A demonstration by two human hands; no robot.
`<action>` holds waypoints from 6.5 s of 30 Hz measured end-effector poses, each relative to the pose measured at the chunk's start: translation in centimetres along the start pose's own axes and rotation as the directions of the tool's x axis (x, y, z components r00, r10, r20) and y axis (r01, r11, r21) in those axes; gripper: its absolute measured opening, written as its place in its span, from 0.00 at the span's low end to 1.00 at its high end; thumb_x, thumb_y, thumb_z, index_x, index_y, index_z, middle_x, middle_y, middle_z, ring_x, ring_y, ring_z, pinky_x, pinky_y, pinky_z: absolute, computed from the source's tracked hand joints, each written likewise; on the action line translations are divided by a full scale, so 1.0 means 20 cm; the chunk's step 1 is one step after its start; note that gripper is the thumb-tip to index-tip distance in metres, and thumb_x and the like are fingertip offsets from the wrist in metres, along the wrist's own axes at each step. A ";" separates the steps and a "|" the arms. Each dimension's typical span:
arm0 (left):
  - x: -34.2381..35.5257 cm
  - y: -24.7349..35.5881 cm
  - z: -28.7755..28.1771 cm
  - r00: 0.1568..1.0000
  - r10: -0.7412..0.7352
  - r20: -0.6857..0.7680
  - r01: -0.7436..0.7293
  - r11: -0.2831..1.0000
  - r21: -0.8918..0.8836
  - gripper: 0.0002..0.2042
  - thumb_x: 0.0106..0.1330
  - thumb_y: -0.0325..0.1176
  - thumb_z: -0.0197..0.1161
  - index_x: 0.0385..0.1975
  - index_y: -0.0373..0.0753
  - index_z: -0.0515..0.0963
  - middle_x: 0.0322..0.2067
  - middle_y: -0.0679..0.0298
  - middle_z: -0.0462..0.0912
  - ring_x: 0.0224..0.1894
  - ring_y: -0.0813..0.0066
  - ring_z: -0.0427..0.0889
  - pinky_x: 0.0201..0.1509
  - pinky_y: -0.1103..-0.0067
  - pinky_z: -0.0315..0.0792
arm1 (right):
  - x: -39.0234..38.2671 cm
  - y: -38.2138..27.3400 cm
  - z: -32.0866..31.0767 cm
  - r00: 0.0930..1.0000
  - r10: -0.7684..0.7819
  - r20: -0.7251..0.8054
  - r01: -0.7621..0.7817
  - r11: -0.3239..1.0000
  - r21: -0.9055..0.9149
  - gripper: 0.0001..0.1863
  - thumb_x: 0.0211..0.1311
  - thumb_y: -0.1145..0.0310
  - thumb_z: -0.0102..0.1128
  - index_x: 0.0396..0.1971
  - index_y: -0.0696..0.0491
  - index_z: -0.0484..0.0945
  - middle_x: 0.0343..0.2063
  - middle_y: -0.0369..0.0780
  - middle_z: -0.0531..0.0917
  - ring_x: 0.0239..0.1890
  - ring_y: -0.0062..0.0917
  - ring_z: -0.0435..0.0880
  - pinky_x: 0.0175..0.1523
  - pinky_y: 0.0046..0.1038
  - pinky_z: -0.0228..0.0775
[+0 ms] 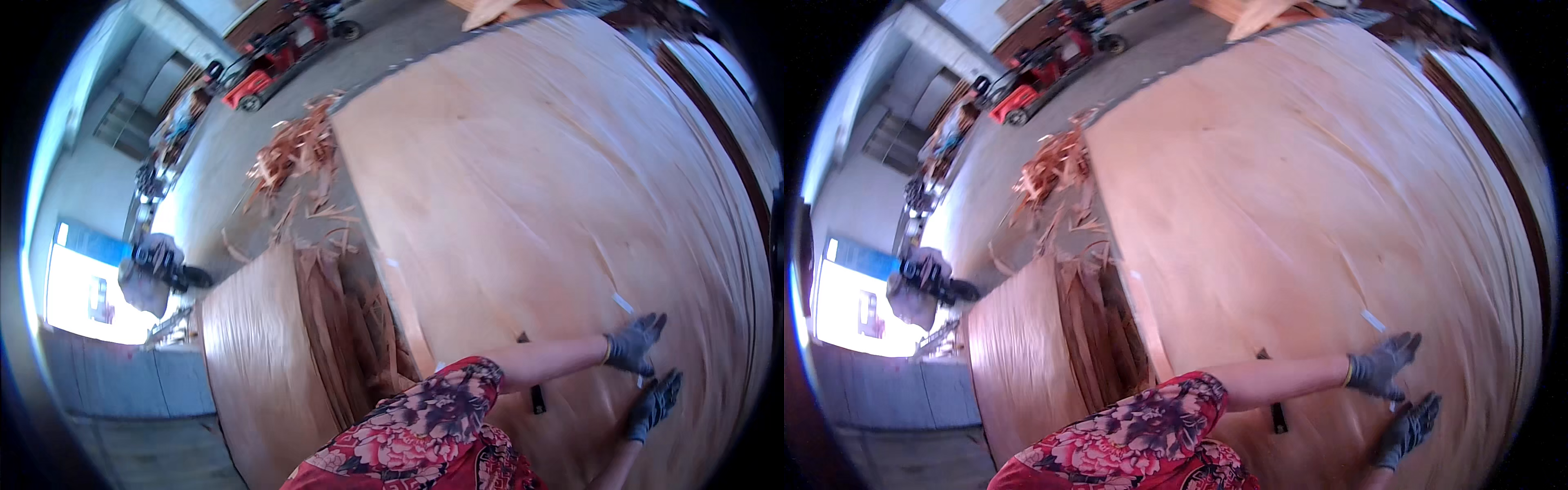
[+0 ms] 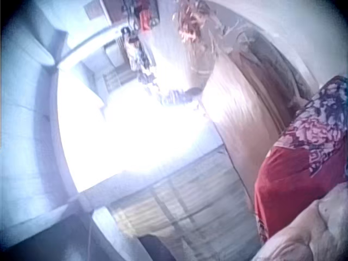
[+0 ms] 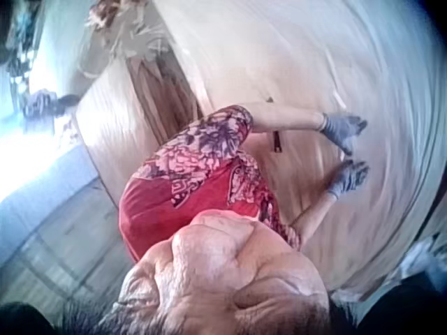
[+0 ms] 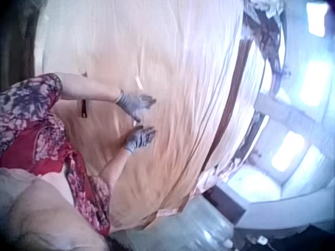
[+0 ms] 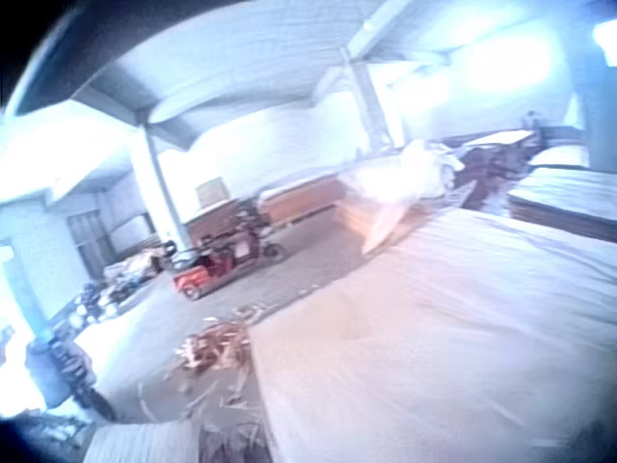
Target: The person cuts large sheets of light-brown veneer on a workbench using a utility knife and a metal straightedge. They align the straightedge, score the veneer, and peel away cut sections. The person also uses white tape to secure veneer edges and handles a roll of tape. Cut pieces are stacked on the bench.
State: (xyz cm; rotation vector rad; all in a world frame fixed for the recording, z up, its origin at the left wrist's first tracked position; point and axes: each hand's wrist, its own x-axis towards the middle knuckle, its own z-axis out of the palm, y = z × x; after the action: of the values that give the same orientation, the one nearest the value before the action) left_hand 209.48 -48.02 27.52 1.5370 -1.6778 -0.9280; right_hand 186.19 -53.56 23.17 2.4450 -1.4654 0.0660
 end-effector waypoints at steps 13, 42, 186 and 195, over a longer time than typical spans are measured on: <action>-1.29 -0.34 -0.23 0.739 -0.159 -0.654 0.466 0.822 0.327 0.42 0.53 0.48 0.57 0.60 0.23 0.50 0.63 0.44 0.51 0.67 0.47 0.44 0.69 0.62 0.39 | 0.14 -0.55 -0.17 0.923 -0.368 -0.107 0.384 0.881 0.276 0.29 0.61 0.65 0.45 0.62 0.54 0.55 0.61 0.48 0.60 0.63 0.38 0.58 0.65 0.37 0.48; -1.37 -0.34 -0.20 0.680 -0.003 -0.734 0.408 0.832 0.375 0.38 0.50 0.44 0.60 0.59 0.29 0.56 0.61 0.47 0.56 0.65 0.51 0.51 0.69 0.60 0.42 | -0.41 -0.74 -0.15 0.961 -0.234 0.149 -0.070 0.316 0.946 0.20 0.63 0.66 0.50 0.49 0.65 0.68 0.46 0.45 0.74 0.47 0.28 0.72 0.53 0.25 0.63; -0.28 2.91 4.95 0.775 0.596 0.210 -0.632 0.725 0.274 0.38 0.64 0.40 0.53 0.65 0.31 0.37 0.65 0.42 0.36 0.66 0.54 0.53 0.66 0.70 0.53 | -5.36 1.84 -0.59 -0.591 0.399 0.701 0.505 -0.494 0.708 0.14 0.62 0.56 0.49 0.33 0.52 0.74 0.18 0.34 0.72 0.13 0.20 0.67 0.17 0.23 0.61; -0.26 3.00 5.54 0.766 0.619 0.173 -0.500 0.405 0.766 0.33 0.65 0.49 0.45 0.62 0.30 0.52 0.59 0.42 0.59 0.62 0.47 0.59 0.64 0.62 0.56 | -6.07 2.71 -0.27 -0.676 0.215 0.705 0.514 -0.548 0.660 0.14 0.60 0.55 0.51 0.28 0.50 0.75 0.15 0.32 0.68 0.11 0.18 0.64 0.15 0.23 0.56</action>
State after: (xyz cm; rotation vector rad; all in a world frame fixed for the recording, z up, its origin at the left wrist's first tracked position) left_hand 84.52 -32.85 20.85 1.2530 -2.4303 0.3736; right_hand 81.11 27.90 17.73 1.2680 1.5837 -2.0553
